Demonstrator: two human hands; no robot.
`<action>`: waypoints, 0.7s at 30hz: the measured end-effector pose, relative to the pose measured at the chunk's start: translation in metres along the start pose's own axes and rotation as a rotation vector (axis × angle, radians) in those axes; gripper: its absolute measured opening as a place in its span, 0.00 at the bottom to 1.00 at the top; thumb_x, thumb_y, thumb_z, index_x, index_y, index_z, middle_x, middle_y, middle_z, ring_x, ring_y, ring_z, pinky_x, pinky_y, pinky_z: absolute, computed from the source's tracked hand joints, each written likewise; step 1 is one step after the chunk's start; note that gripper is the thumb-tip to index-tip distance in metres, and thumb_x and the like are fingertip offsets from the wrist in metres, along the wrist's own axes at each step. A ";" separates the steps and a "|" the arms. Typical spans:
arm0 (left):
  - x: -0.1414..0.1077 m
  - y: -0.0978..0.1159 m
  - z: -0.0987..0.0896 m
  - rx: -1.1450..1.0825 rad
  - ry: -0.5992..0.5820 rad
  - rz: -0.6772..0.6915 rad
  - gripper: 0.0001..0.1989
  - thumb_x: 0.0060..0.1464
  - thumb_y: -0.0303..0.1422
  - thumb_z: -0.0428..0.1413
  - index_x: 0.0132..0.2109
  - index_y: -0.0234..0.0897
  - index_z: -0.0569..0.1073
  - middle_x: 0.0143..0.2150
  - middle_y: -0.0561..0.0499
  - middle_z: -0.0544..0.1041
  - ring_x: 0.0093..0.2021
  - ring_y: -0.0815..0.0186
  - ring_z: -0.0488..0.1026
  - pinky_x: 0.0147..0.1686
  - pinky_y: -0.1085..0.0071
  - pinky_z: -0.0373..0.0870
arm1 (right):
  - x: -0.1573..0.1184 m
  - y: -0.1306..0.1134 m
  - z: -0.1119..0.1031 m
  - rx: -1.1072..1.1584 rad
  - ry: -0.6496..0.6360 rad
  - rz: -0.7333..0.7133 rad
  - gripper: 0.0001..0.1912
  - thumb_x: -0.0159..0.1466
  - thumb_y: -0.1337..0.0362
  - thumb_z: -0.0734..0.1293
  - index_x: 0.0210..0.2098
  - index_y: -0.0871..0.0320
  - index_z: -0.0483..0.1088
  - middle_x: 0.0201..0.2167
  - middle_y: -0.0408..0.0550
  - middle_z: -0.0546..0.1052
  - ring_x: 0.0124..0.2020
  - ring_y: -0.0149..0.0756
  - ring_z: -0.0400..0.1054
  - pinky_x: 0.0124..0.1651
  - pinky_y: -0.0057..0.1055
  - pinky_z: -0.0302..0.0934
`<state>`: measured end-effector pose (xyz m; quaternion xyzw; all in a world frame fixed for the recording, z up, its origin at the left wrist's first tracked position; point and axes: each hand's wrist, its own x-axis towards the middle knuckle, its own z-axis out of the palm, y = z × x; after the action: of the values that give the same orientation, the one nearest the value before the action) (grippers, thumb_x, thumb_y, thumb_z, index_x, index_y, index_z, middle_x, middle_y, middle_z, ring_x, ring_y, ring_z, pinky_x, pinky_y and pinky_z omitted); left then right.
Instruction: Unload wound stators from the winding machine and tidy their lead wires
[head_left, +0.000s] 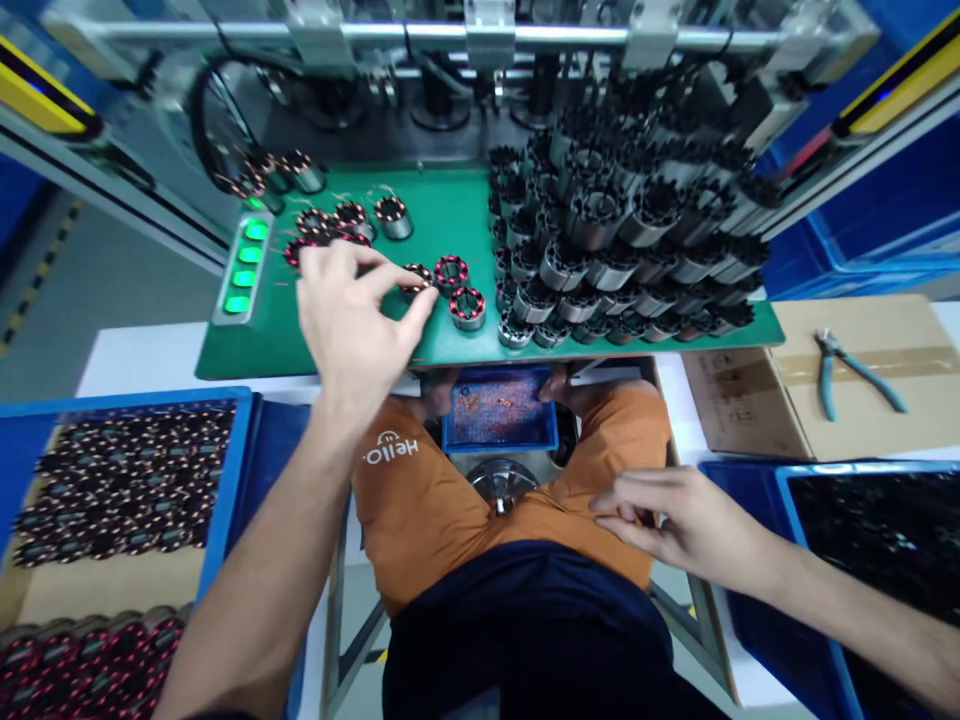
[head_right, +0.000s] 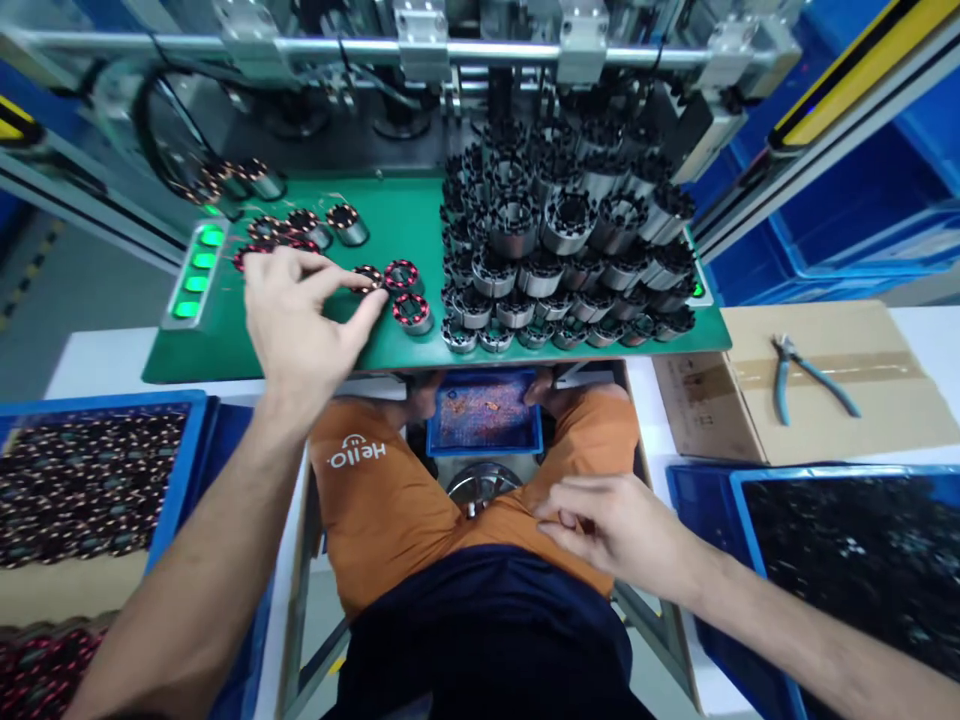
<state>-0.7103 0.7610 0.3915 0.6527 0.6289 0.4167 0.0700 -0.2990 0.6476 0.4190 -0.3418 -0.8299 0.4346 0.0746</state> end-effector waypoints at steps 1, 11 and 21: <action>0.002 0.005 0.003 0.090 0.011 0.030 0.16 0.63 0.49 0.69 0.48 0.43 0.87 0.53 0.47 0.80 0.65 0.48 0.69 0.69 0.40 0.63 | -0.005 0.005 0.004 0.021 -0.017 0.046 0.12 0.80 0.56 0.68 0.45 0.56 0.81 0.30 0.42 0.75 0.29 0.27 0.71 0.32 0.23 0.62; 0.073 -0.037 -0.007 0.132 0.060 0.077 0.19 0.57 0.45 0.75 0.47 0.36 0.85 0.62 0.52 0.78 0.73 0.49 0.63 0.79 0.43 0.53 | -0.012 0.002 0.012 0.218 -0.118 0.311 0.20 0.78 0.49 0.66 0.40 0.57 0.79 0.30 0.44 0.75 0.29 0.30 0.68 0.33 0.27 0.59; 0.077 0.050 -0.032 0.126 -0.016 0.054 0.11 0.61 0.35 0.71 0.43 0.37 0.78 0.50 0.50 0.83 0.54 0.59 0.80 0.66 0.53 0.75 | 0.009 -0.013 0.009 0.220 0.005 0.117 0.14 0.77 0.53 0.71 0.41 0.54 0.81 0.33 0.46 0.79 0.32 0.33 0.74 0.35 0.31 0.66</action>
<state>-0.7025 0.8050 0.4778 0.6757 0.6355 0.3728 0.0223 -0.3161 0.6424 0.4221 -0.3805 -0.7556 0.5259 0.0884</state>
